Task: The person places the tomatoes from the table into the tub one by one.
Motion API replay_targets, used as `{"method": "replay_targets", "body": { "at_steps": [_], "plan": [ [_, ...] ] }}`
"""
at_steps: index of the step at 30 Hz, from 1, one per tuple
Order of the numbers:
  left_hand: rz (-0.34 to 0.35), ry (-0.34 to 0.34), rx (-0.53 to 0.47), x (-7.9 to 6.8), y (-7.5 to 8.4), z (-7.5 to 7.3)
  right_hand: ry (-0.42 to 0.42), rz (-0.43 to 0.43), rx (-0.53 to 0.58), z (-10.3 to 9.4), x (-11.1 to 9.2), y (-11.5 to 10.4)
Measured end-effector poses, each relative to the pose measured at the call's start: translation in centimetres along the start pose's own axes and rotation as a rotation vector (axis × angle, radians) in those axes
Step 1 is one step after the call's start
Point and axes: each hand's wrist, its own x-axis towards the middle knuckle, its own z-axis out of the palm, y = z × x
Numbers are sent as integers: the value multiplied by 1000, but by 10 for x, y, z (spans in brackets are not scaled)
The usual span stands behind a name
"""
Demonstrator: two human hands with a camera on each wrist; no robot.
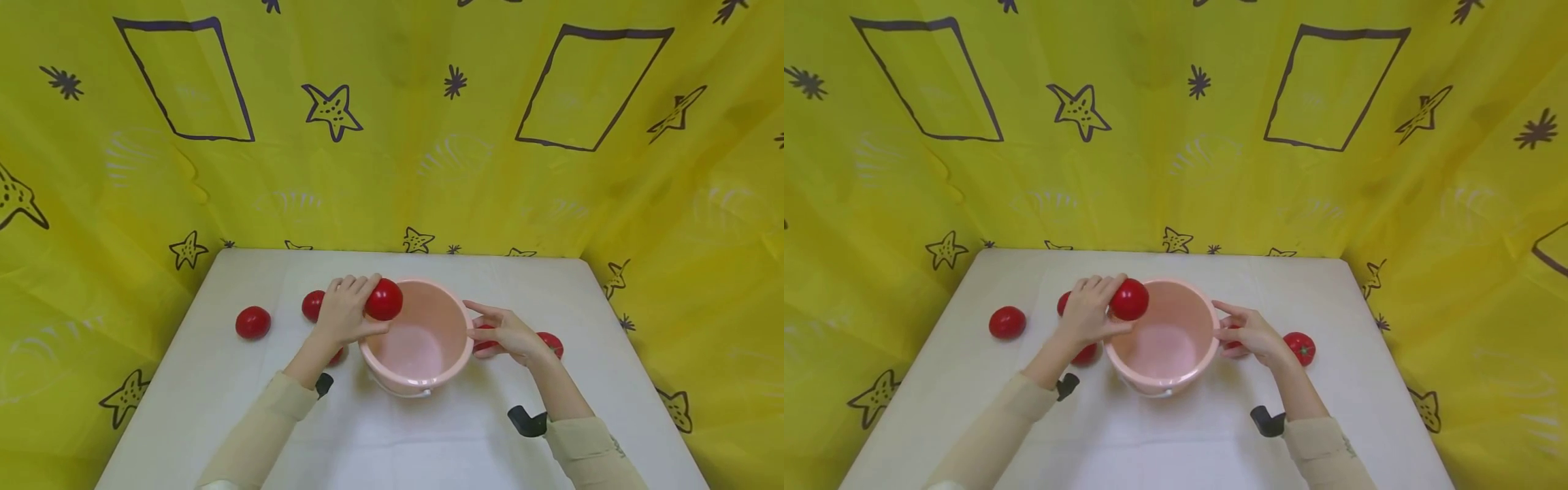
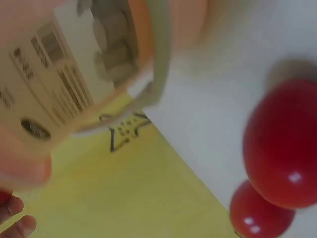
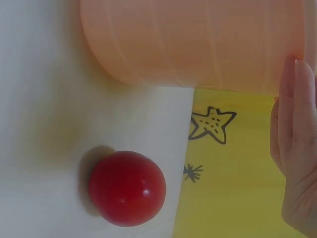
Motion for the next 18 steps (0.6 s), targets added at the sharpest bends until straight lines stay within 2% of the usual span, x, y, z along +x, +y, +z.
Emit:
{"method": "replay_targets", "body": {
  "at_steps": [3, 9, 15, 18],
  "plan": [
    [43, -82, 13, 10, 13, 7, 11, 9, 2, 1, 0, 0],
    [175, -189, 35, 27, 31, 20, 16, 9, -13, 1, 0, 0],
    [341, -387, 128, 38, 45, 31, 29, 16, -26, 2, 0, 0],
    [416, -443, 198, 42, 49, 37, 31, 16, -28, 2, 0, -1]
  ]
}}
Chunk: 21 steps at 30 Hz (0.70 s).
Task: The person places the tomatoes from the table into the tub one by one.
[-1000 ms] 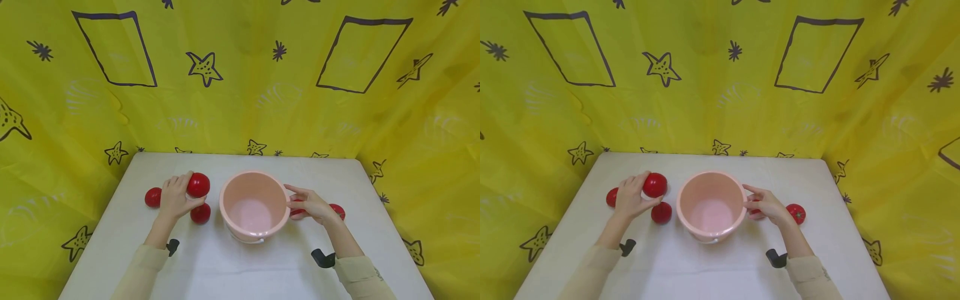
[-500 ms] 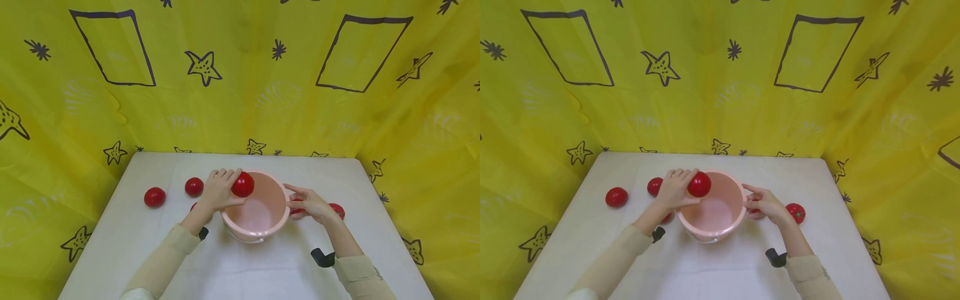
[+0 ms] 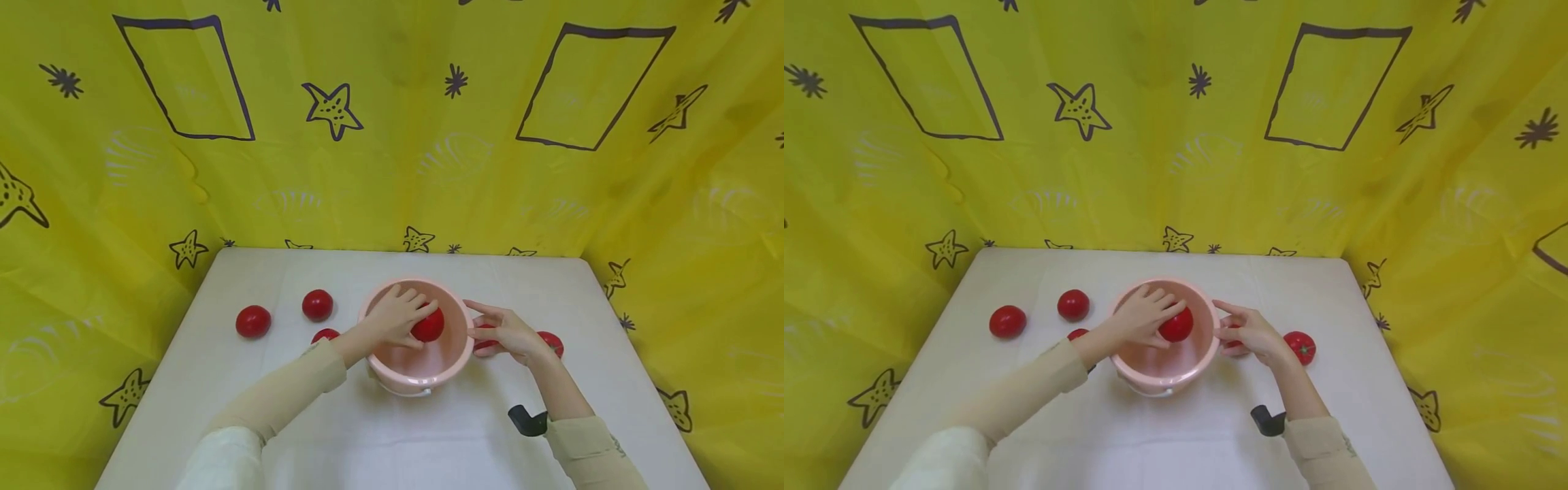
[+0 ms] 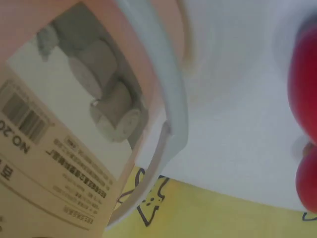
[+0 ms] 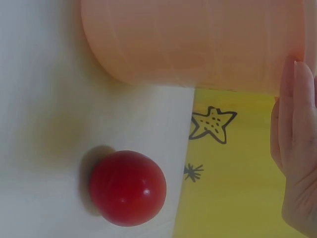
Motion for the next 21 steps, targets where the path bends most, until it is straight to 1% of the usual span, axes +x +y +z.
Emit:
{"method": "replay_targets", "body": {
  "at_steps": [8, 12, 14, 17, 21],
  "plan": [
    [116, -132, 255, 16, 8, 13, -11, -1, -17, -1, 1, 1],
    [167, -177, 367, 23, 13, 19, -10, 1, -24, -1, 2, 0],
    [176, -207, 408, 25, 16, 21, -11, 0, -28, 0, 2, 0],
    [170, -263, 454, 27, 18, 23, -8, 3, -23, 0, 2, 0],
    [154, -313, 480, 29, 19, 26, 1, 9, -9, 0, 2, 0]
  ]
}}
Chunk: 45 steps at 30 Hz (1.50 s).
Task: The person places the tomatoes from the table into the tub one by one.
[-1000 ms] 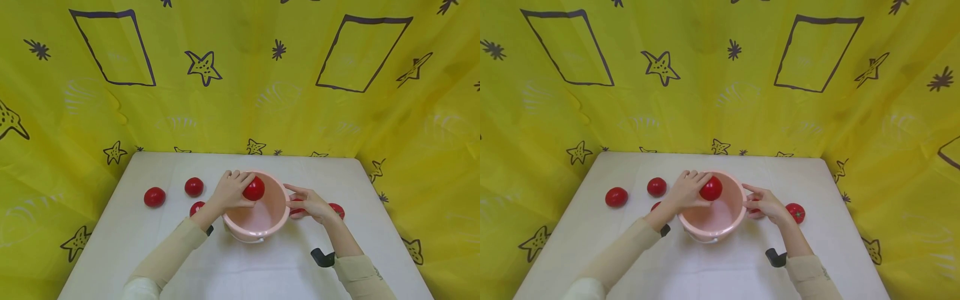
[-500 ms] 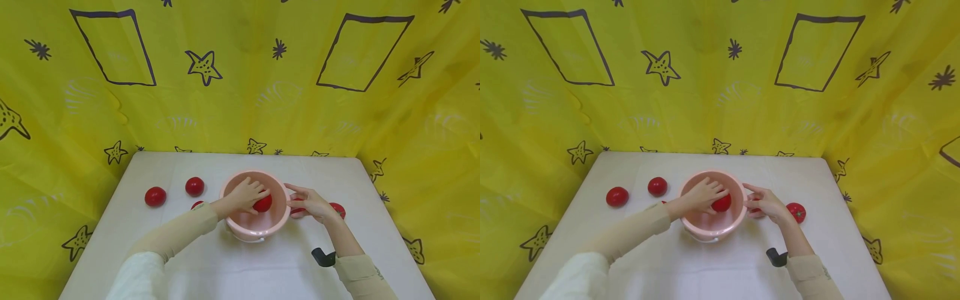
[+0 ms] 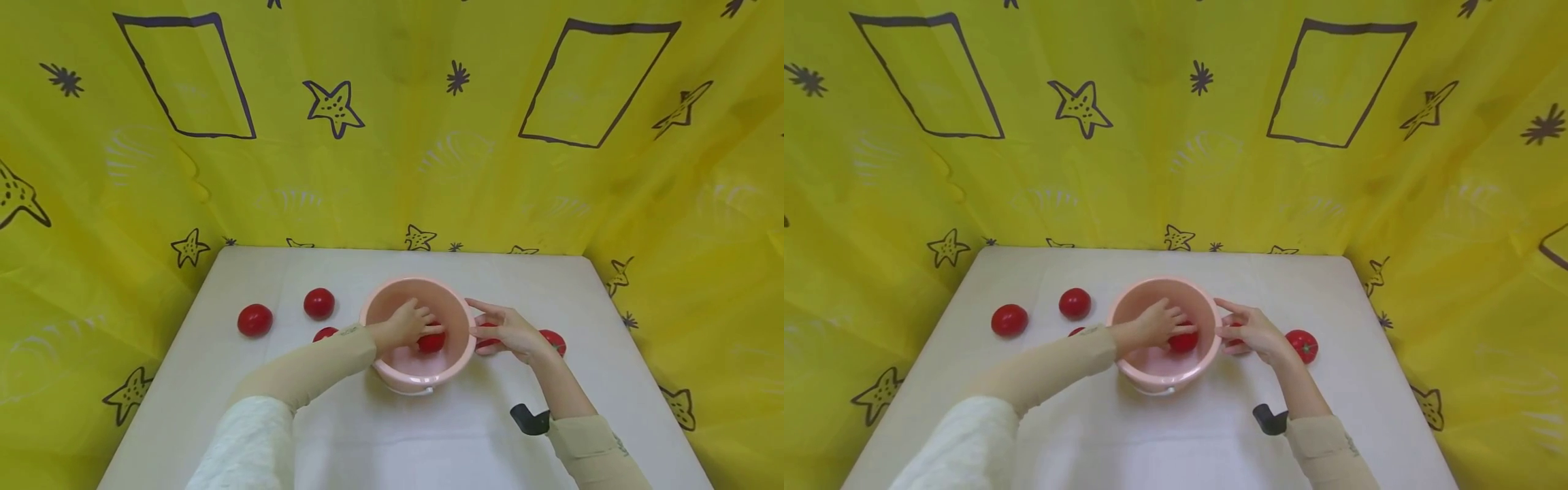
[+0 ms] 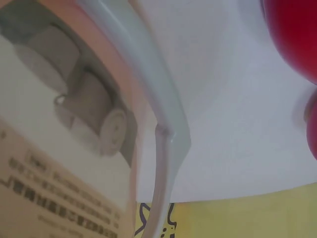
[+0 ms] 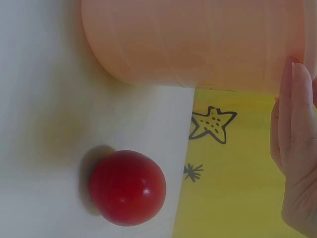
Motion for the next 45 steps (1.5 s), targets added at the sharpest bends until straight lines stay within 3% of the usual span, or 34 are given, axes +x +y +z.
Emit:
{"method": "replay_targets", "body": {
  "at_steps": [10, 15, 18, 25, 28, 32, 36, 39, 41, 45],
  "plan": [
    [-16, -81, 4, 5, -1, 0, 6, -7, -6, -1, -1, 0],
    [-52, -53, -66, 2, -3, -2, -1, -8, 7, 0, -1, 1],
    [-82, 45, -153, -4, -9, -2, -8, -9, 7, 1, 0, 1],
    [-185, 374, -484, -36, -31, -2, -7, -18, -21, 2, 0, 1],
    [-305, 479, -526, -54, -48, 6, -1, -31, -52, 2, -1, 2],
    [-542, 506, -597, -81, -72, 28, -9, -52, -49, 1, -2, 4],
    [-784, 525, -669, -107, -90, 65, -25, -62, -34, 0, -2, 5],
    [-959, 503, -728, -123, -96, 97, -17, -51, -34, 0, -1, 5],
    [-1063, 454, -770, -133, -96, 119, -12, -47, -41, 1, -1, 4],
    [-1212, 378, -867, -152, -85, 153, -5, -38, -50, 1, -1, 3]
  ]
}}
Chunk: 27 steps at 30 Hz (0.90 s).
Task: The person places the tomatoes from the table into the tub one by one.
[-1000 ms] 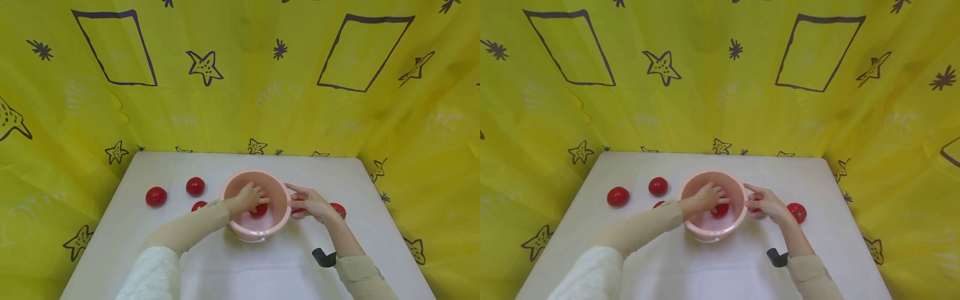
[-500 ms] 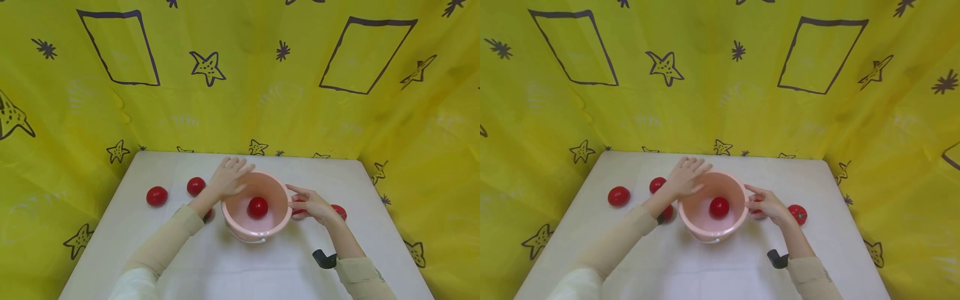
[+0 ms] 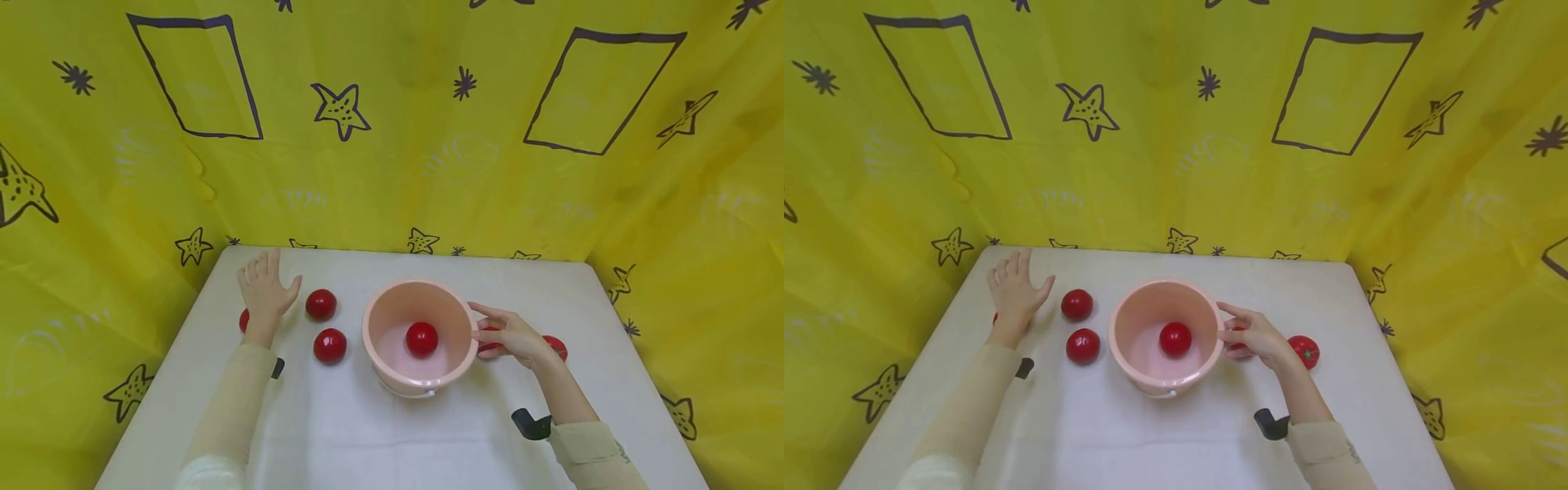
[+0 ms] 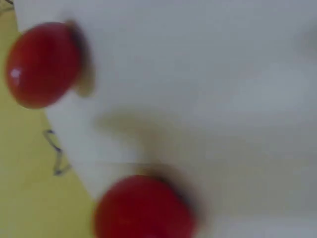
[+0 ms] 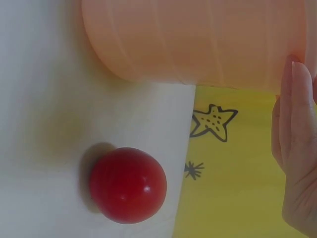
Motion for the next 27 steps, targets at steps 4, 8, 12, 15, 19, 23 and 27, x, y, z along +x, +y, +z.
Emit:
{"method": "replay_targets", "body": {
  "at_steps": [4, 8, 12, 15, 19, 23, 27],
  "plan": [
    [-122, -51, -35, -17, -24, 12, 4, 7, 1, 0, -1, 0],
    [-212, -101, -52, -33, -37, 22, 2, 8, 10, -1, 0, 0],
    [-267, -122, -54, -46, -44, 29, -12, -13, 25, -1, 0, 1],
    [-306, -129, -34, -54, -48, 32, -23, -25, 18, -1, 0, 1],
    [-347, -122, -16, -62, -52, 35, -14, -11, 11, -1, 1, 1],
    [-367, -138, -12, -65, -53, 40, 6, 3, -3, 0, 1, 1],
    [-381, -155, 5, -66, -53, 44, 10, 5, -4, -1, 1, 0]
  ]
}}
